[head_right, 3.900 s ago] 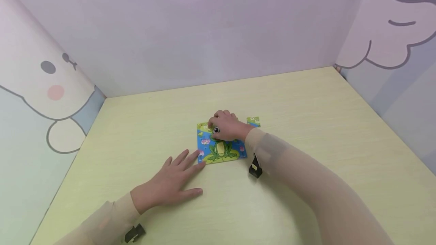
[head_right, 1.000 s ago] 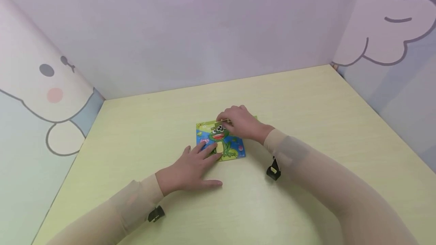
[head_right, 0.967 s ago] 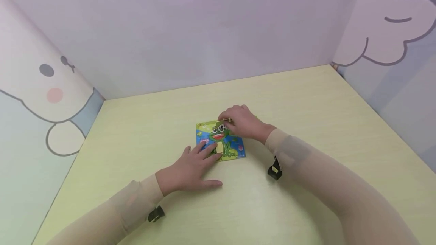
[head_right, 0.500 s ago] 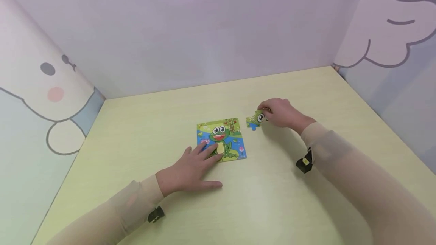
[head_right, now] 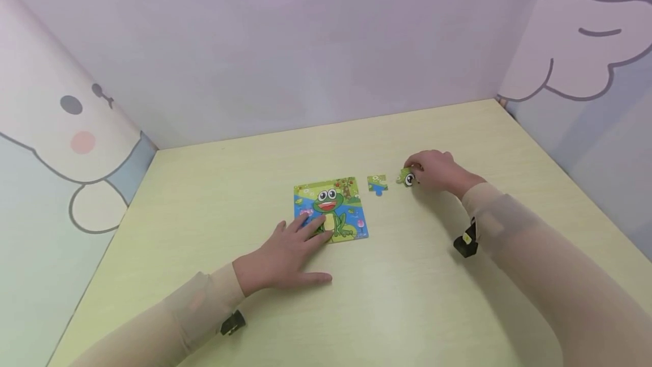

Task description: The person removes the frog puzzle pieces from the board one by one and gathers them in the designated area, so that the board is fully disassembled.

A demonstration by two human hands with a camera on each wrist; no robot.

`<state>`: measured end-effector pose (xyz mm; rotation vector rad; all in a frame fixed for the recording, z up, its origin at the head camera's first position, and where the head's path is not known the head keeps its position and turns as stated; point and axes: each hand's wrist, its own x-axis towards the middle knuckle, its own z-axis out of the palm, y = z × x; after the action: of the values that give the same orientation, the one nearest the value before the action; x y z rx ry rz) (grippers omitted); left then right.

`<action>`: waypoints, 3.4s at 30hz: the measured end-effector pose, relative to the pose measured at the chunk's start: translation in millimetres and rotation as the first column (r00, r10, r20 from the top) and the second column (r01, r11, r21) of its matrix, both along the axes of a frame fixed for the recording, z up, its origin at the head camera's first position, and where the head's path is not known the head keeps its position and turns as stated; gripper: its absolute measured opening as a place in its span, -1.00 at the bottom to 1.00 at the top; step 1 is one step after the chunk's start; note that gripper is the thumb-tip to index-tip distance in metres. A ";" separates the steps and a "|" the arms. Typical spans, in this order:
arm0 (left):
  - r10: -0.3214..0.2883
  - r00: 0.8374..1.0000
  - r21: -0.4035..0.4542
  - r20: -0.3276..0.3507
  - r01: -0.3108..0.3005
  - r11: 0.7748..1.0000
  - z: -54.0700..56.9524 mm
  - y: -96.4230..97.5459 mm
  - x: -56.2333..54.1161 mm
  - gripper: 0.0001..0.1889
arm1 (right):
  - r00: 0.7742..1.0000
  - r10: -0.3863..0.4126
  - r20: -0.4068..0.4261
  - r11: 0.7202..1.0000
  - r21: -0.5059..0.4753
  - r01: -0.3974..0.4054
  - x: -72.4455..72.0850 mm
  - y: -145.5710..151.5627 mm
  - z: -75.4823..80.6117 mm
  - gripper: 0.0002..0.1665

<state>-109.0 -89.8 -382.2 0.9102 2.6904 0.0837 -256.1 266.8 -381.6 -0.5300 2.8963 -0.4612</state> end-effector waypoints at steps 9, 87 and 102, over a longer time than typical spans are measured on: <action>-0.004 1.000 0.009 -0.004 0.004 1.000 -1.0 -0.5 -0.1 -0.12 | 0.997 -0.017 -0.075 1.000 0.008 0.018 -1.8 -0.8 1.7 -0.62; -0.022 0.998 -0.022 -0.057 0.021 1.000 -6.0 0.1 -1.3 -0.11 | 0.981 0.160 -0.112 0.964 -0.198 -0.180 25.8 -125.5 -13.1 -0.72; -0.022 0.998 -0.020 -0.058 0.021 1.000 -5.4 -0.8 -2.4 -0.11 | 0.990 0.070 -0.122 0.956 -0.275 -0.102 22.3 -62.4 4.0 -0.67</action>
<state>-111.3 -90.6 -387.6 0.9497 2.7295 0.0273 -233.8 204.4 -377.5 -0.7420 2.9125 -0.8630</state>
